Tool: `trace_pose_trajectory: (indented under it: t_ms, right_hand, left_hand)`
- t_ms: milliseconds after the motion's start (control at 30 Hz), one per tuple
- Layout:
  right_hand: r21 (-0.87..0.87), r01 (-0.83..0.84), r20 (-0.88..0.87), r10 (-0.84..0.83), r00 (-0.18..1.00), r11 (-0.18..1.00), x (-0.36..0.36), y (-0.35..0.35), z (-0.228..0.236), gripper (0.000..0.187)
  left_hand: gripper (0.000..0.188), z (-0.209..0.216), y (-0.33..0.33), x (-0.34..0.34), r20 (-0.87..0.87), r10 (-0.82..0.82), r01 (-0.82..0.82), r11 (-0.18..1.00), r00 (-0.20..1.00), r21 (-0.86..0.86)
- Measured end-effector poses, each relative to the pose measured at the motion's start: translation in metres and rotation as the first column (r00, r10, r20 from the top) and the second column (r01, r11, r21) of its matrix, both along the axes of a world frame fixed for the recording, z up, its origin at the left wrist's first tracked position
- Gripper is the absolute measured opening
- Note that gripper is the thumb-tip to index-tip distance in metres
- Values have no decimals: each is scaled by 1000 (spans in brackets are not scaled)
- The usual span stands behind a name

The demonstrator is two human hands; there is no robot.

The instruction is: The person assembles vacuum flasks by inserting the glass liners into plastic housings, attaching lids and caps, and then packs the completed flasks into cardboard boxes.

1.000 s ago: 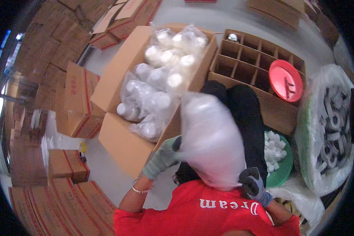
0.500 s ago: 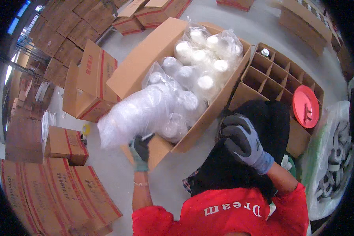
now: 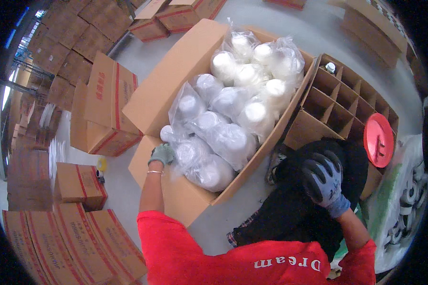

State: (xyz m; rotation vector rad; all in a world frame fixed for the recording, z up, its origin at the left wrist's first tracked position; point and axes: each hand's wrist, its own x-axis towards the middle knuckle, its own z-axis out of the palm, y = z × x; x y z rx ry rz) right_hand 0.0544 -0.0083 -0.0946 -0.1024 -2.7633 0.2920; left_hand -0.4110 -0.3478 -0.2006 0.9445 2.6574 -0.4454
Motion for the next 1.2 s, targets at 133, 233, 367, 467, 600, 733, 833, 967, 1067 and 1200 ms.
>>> trace_pose_trajectory:
  t_ms: [133,233,367,467,600,733,833,967,1067,1200]
  right_hand:
    - [13,-1,-78,2,997,1000,-10,-3,4,30]
    - [-10,-26,-76,26,997,1000,-15,-5,4,29]
    - [-40,-41,-67,38,997,998,-22,-3,7,29]
    - [-55,3,11,-2,1000,998,-15,1,-1,33]
    - [-53,-17,-40,15,999,998,-16,3,2,31]
    - [-56,-48,-24,46,999,997,-12,4,-6,35]
    - [-42,-28,-37,26,999,999,-2,4,-9,36]
    - [-59,-38,-76,33,997,998,1,5,-14,40]
    - [-82,-64,-117,54,992,995,-7,-3,-12,39]
    - [-55,-113,-146,104,984,992,-7,-8,-2,38]
  left_hand:
    - [28,63,75,-22,-60,42,-50,988,997,-144]
    - [32,47,96,-55,162,-83,66,992,983,112]
    - [37,-68,92,-50,160,-22,5,995,987,104]
    - [39,-129,87,-50,71,-204,209,974,977,-82]
    - [27,-174,77,-61,-58,-247,241,966,967,-98]
    - [26,-153,63,-63,-69,-311,296,940,948,-173]
    - [40,-53,103,-34,125,-283,304,932,951,-200]
    - [39,48,94,-4,-12,-392,370,879,920,-300]
    - [41,90,63,20,-15,-673,562,629,739,-538]
    - [34,185,93,64,-282,-575,546,818,768,-181]
